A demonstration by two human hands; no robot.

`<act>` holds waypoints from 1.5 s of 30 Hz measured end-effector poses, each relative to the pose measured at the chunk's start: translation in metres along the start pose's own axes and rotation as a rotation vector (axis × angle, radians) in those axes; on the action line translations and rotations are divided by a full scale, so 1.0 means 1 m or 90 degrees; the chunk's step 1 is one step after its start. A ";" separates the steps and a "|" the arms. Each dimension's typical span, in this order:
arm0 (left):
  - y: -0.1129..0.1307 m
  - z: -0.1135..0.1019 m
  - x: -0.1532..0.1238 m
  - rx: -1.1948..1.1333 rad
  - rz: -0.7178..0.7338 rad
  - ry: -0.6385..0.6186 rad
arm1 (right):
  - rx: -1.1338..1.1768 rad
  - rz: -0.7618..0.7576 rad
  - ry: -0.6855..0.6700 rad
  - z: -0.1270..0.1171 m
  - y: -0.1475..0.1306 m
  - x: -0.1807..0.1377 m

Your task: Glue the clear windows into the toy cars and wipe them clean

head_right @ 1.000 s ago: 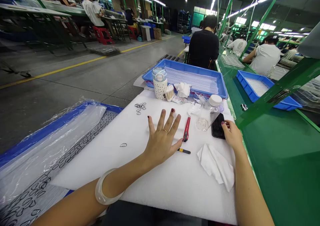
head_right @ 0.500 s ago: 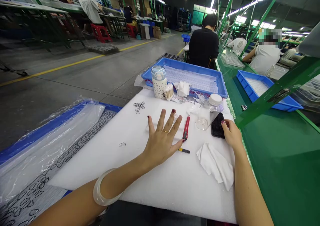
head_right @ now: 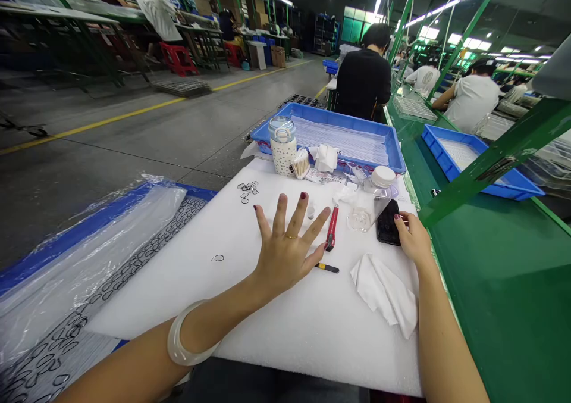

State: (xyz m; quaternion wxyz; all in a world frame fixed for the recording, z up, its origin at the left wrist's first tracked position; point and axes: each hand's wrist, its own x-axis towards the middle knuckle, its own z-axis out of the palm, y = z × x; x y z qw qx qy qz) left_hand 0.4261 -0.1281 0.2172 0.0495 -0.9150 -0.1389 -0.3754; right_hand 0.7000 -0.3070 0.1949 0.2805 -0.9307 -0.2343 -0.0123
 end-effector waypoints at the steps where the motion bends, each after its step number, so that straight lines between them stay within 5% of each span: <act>1: 0.001 0.000 0.000 0.014 0.002 0.014 | -0.001 0.002 -0.002 0.000 0.000 0.000; 20: 0.019 0.002 -0.013 -0.048 0.117 0.037 | -0.005 -0.030 0.016 0.004 0.006 0.001; 26: 0.015 0.001 -0.009 -0.365 0.301 0.001 | 0.002 -0.032 0.008 0.002 0.003 0.000; 29: 0.012 0.006 -0.009 -0.481 0.251 -0.056 | 0.007 -0.025 0.003 0.002 0.003 0.001; 45: -0.008 0.022 -0.003 -0.530 0.084 -0.193 | 0.031 -0.045 0.000 0.000 0.006 -0.001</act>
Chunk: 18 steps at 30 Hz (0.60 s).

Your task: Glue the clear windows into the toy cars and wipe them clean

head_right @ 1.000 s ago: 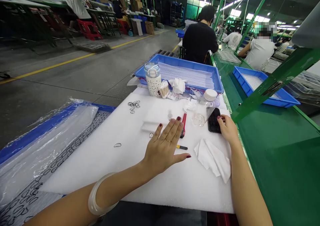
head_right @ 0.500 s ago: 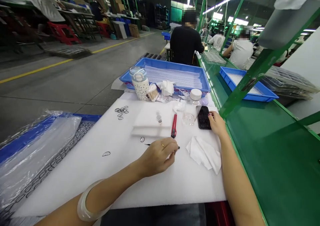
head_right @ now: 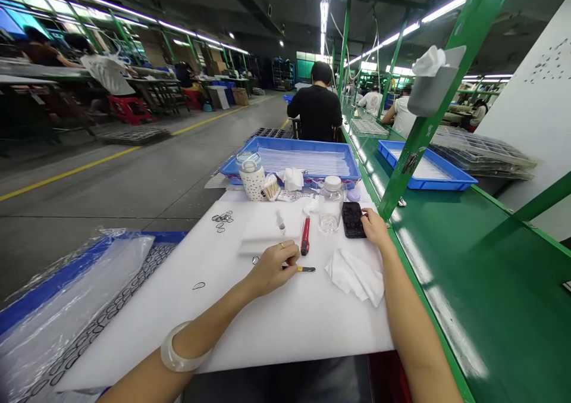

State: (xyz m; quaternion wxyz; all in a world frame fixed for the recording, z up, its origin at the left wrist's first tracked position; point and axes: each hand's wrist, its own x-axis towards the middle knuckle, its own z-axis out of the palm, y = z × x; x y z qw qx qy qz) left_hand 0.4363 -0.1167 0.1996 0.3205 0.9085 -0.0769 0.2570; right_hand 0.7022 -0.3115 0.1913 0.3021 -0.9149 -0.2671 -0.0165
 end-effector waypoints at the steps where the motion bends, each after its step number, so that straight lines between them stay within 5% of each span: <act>1: -0.001 0.000 0.000 -0.002 -0.011 0.001 | -0.004 -0.006 -0.001 0.001 0.000 0.000; 14: 0.007 -0.004 -0.003 -0.018 -0.068 -0.083 | -0.059 -0.047 0.057 0.004 -0.010 -0.004; 18: 0.013 -0.005 -0.002 -0.013 -0.055 -0.105 | -0.090 -0.131 0.034 0.002 -0.028 -0.013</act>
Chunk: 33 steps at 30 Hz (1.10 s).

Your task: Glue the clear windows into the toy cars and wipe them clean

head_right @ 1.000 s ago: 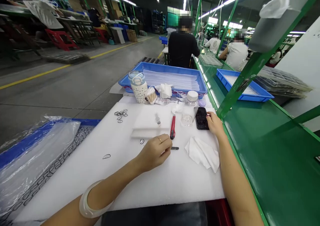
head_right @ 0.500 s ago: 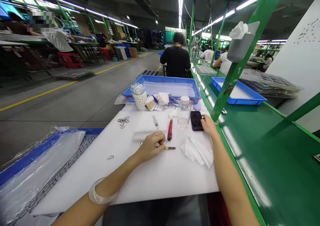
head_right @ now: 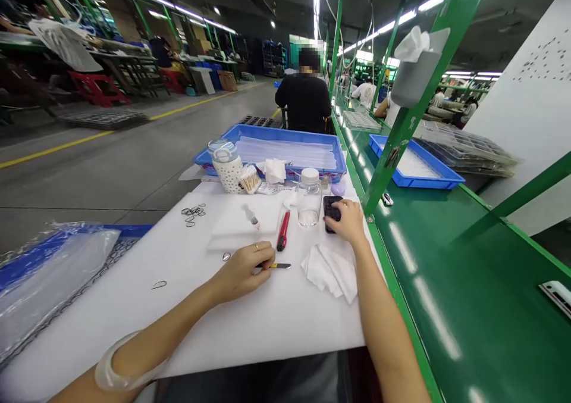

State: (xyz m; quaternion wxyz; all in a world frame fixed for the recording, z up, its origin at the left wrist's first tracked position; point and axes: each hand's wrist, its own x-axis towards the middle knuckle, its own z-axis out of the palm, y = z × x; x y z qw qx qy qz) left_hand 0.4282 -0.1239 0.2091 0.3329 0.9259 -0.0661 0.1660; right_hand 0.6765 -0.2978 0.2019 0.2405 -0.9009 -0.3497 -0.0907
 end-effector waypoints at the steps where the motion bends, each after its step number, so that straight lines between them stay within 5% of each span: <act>1: 0.001 0.000 0.000 0.005 0.002 -0.006 | -0.004 -0.034 -0.014 0.001 -0.006 -0.001; 8: -0.003 0.002 0.001 0.034 -0.015 -0.035 | 0.024 -0.134 -0.044 0.014 -0.026 0.001; 14: -0.004 0.001 -0.002 0.038 -0.025 -0.055 | 0.039 0.030 0.003 0.010 0.002 0.014; 20: -0.003 -0.002 -0.004 0.074 0.003 -0.058 | 0.006 0.038 -0.066 0.018 0.007 0.018; 24: 0.000 -0.003 -0.006 0.070 0.012 -0.030 | 0.057 0.044 0.014 0.007 0.021 0.019; 27: 0.003 -0.003 -0.006 0.021 0.004 -0.003 | 0.123 0.067 0.068 -0.006 0.040 0.016; 33: 0.009 -0.005 0.000 -0.294 -0.120 0.046 | 0.151 0.161 0.013 -0.008 0.058 0.007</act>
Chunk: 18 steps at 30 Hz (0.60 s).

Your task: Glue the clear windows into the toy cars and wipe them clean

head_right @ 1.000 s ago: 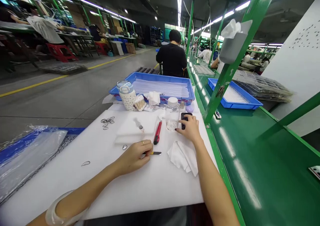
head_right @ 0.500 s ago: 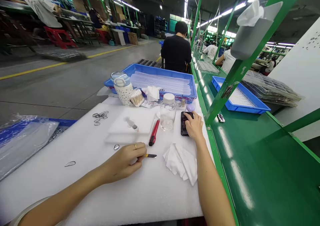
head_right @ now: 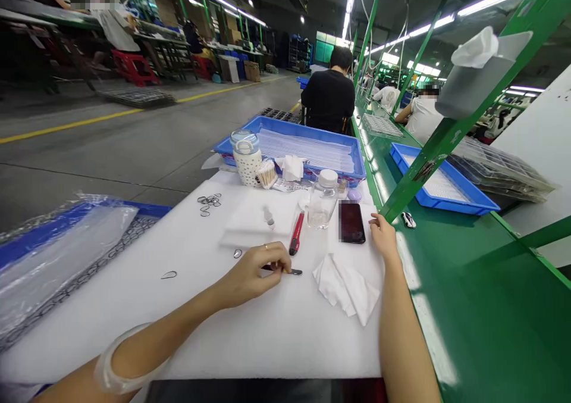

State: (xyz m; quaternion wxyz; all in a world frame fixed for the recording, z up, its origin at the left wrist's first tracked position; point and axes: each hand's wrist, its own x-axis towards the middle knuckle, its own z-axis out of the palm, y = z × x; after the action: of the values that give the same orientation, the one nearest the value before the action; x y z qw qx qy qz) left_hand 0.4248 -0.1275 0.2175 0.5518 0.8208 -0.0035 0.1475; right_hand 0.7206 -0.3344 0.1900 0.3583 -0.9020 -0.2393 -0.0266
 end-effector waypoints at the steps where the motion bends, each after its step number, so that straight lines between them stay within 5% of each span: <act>1: 0.001 0.000 0.001 -0.033 -0.019 0.009 | 0.001 0.007 -0.003 0.002 0.000 0.000; 9: 0.010 -0.006 0.000 -0.139 -0.103 0.051 | -0.019 0.008 -0.039 0.007 -0.014 -0.007; 15: 0.013 -0.011 -0.001 -0.158 -0.143 0.056 | 0.063 -0.002 -0.209 0.002 -0.016 -0.014; 18: 0.014 -0.012 -0.002 -0.153 -0.155 0.056 | 0.105 0.015 -0.170 0.000 -0.018 -0.014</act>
State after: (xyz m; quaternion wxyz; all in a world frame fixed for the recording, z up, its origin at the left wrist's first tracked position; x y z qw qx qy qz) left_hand 0.4178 -0.1221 0.2337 0.6596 0.7359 0.1025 0.1135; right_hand 0.7004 -0.3286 0.1978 0.3967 -0.8677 -0.2753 0.1176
